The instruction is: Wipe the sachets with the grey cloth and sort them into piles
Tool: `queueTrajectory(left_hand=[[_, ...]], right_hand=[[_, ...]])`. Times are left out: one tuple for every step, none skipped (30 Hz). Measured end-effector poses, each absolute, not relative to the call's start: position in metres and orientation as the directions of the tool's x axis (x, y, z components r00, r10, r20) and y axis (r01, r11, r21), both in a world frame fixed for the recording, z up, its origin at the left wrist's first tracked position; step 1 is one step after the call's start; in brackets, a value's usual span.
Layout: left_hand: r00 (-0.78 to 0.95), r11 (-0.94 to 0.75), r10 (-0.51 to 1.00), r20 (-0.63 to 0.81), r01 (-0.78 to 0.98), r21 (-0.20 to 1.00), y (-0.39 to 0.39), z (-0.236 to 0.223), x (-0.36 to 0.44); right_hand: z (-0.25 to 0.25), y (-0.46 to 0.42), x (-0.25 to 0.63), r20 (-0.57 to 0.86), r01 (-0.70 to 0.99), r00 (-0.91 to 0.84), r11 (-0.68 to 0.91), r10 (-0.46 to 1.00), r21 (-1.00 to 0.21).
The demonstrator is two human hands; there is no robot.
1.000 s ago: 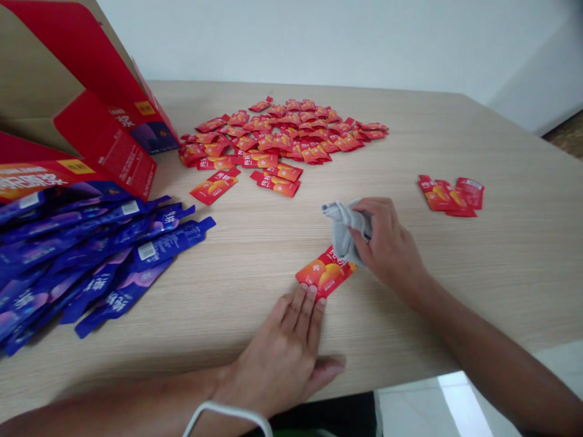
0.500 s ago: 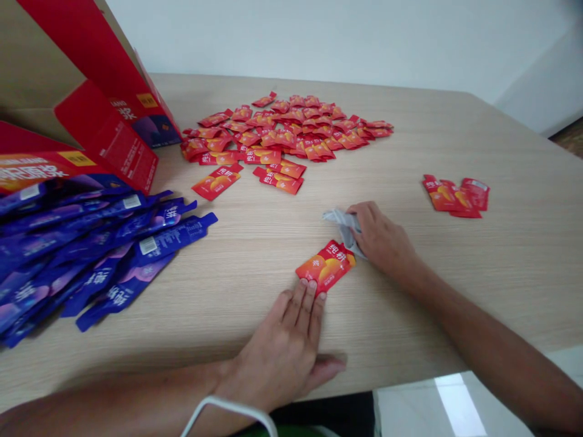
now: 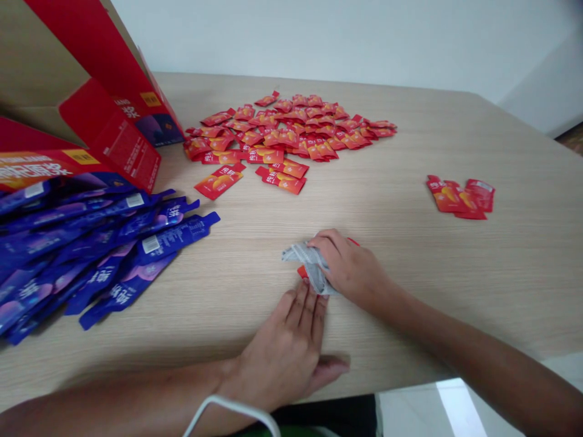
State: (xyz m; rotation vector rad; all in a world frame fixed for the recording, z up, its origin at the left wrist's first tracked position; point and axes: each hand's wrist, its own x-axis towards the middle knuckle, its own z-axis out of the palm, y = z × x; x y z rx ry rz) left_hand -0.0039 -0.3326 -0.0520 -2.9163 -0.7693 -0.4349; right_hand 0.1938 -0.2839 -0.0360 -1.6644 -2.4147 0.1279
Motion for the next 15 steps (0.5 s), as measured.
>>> queueTrajectory(left_hand=[[0.834, -0.870, 0.466, 0.297, 0.492, -0.019, -0.332, -0.053, -0.004], [0.835, -0.871, 0.465, 0.295, 0.491, -0.019, -0.332, -0.053, -0.005], [0.834, -0.870, 0.466, 0.294, 0.493, -0.020, -0.332, -0.053, -0.005], [0.834, -0.869, 0.468, 0.294, 0.495, -0.021, -0.332, -0.053, -0.005], [0.835, -0.869, 0.467, 0.289, 0.495, -0.024, -0.332, -0.053, -0.005], [0.839, -0.870, 0.465, 0.284, 0.492, -0.030, -0.332, -0.053, -0.005], [0.843, -0.871, 0.462, 0.276, 0.489, -0.035, -0.332, -0.052, -0.005], [0.847, -0.873, 0.460, 0.265, 0.486, -0.038, -0.332, -0.052, -0.005], [0.850, -0.874, 0.460, 0.256, 0.484, -0.038, -0.332, -0.052, -0.005], [0.850, -0.874, 0.462, 0.254, 0.485, -0.035, -0.333, -0.052, -0.005], [0.847, -0.872, 0.465, 0.258, 0.488, -0.030, -0.333, -0.052, -0.005], [0.843, -0.871, 0.467, 0.266, 0.491, -0.025, -0.333, -0.052, -0.004], [0.840, -0.870, 0.469, 0.274, 0.493, -0.022, -0.333, -0.052, -0.004], [0.838, -0.869, 0.471, 0.275, 0.495, -0.021, -0.333, -0.052, -0.003], [0.842, -0.870, 0.470, 0.266, 0.493, -0.023, -0.334, -0.052, -0.003]], right_hand=[[-0.035, -0.280, 0.200, 0.116, 0.929, -0.309, 0.326, 0.944, -0.175], [-0.035, -0.277, 0.208, 0.118, 0.941, -0.280, 0.297, 0.953, -0.163], [-0.035, -0.274, 0.216, 0.121, 0.951, -0.253, 0.270, 0.960, -0.151], [-0.035, -0.271, 0.225, 0.128, 0.961, -0.223, 0.240, 0.966, -0.137], [-0.035, -0.268, 0.234, 0.134, 0.970, -0.193, 0.210, 0.972, -0.120], [-0.034, -0.265, 0.243, 0.146, 0.979, -0.162, 0.178, 0.976, -0.103], [-0.033, -0.262, 0.251, 0.165, 0.985, -0.132, 0.148, 0.977, -0.092], [-0.030, -0.260, 0.257, 0.198, 0.988, -0.104, 0.124, 0.975, -0.090], [-0.027, -0.260, 0.260, 0.245, 0.989, -0.078, 0.106, 0.966, -0.102], [-0.024, -0.261, 0.259, 0.303, 0.986, -0.062, 0.105, 0.951, -0.128], [-0.021, -0.264, 0.255, 0.358, 0.979, -0.055, 0.121, 0.932, -0.164], [-0.019, -0.268, 0.247, 0.401, 0.966, -0.067, 0.159, 0.914, -0.202], [-0.018, -0.273, 0.236, 0.422, 0.947, -0.108, 0.222, 0.900, -0.231], [-0.020, -0.279, 0.223, 0.424, 0.924, -0.164, 0.289, 0.891, -0.249], [-0.022, -0.285, 0.210, 0.395, 0.891, -0.264, 0.379, 0.880, -0.248]])
